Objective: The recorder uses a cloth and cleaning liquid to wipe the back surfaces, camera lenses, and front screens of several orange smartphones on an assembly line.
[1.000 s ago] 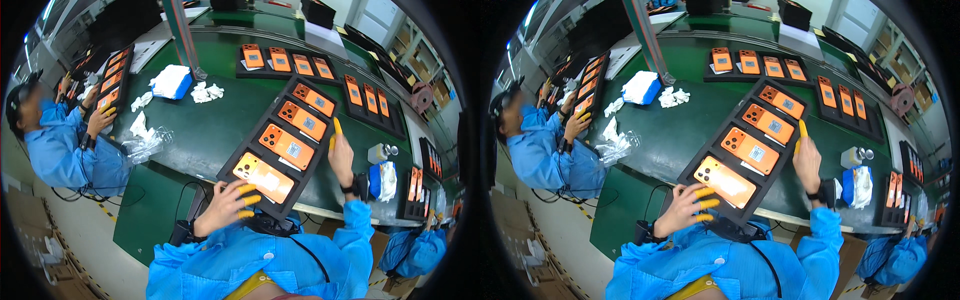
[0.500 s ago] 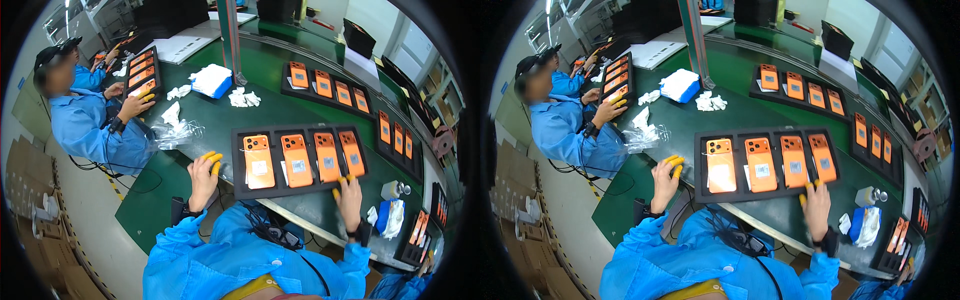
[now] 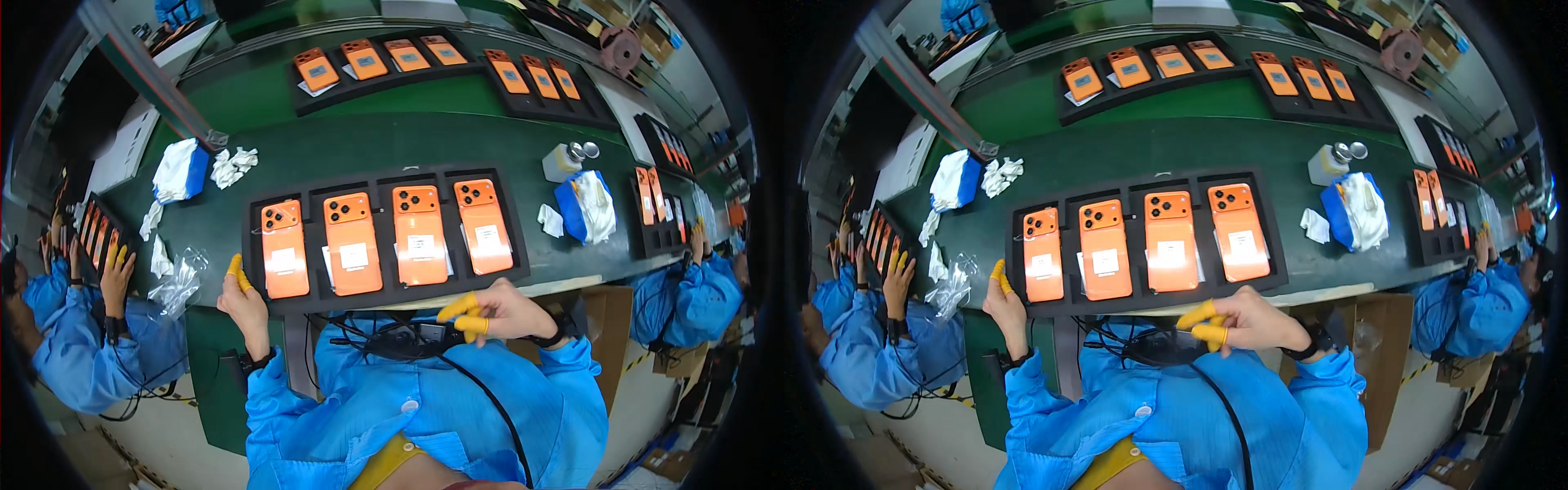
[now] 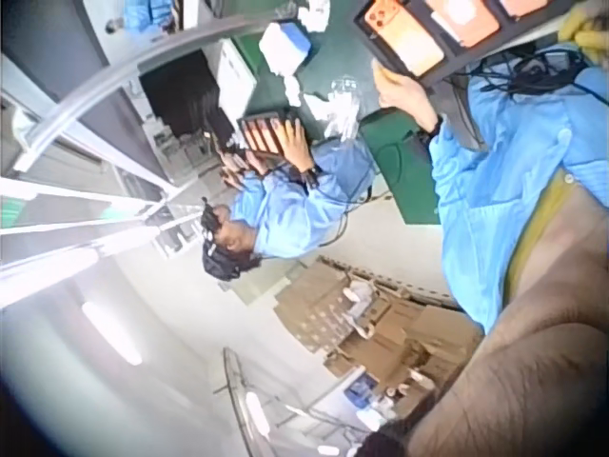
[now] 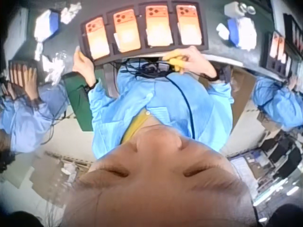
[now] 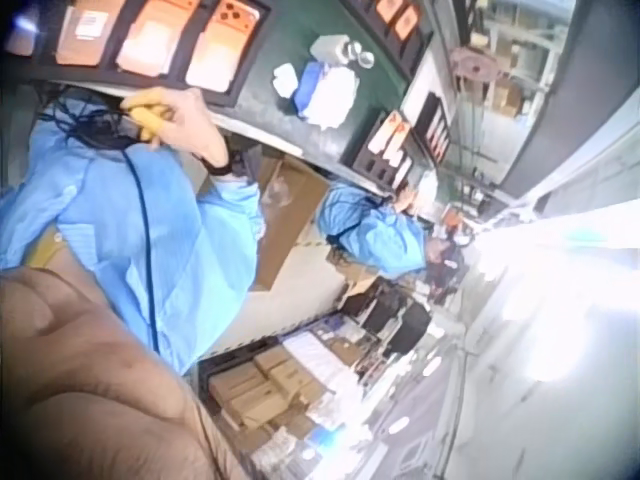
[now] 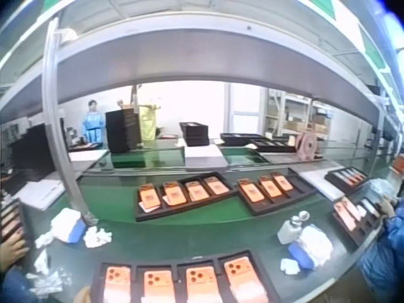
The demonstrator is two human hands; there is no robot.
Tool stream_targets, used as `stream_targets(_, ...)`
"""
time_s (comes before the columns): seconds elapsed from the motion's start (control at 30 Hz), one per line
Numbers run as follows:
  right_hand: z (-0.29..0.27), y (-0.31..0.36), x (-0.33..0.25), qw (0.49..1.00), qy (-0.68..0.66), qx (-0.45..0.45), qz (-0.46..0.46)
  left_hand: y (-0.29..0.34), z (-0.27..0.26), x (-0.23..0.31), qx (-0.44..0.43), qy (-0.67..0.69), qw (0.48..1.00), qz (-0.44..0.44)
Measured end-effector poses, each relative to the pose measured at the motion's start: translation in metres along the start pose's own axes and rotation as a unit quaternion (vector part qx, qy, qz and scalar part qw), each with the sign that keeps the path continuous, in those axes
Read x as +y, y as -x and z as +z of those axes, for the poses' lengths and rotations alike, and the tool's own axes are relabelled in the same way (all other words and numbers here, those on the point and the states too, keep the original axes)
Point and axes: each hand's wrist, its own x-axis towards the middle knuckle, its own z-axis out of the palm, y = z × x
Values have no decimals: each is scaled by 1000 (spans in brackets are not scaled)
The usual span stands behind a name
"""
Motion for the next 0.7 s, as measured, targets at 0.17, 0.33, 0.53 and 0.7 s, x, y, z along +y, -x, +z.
stream_targets(0.17, -21, 3, 40, 874, 405, 269, -12, -11, 5, 0, 15, 112, 993, 36)
stream_targets(0.33, -33, -1, 81, 812, 394, 423, 76, -10, 16, 2, 20, 73, 992, 102)
stream_targets(0.53, -7, 9, 73, 863, 233, 434, 111, -33, -6, -13, -5, -8, 999, 45)
stream_targets(0.7, -32, 32, 81, 839, 269, 462, 100, -39, 2, -5, 27, -155, 983, 92)
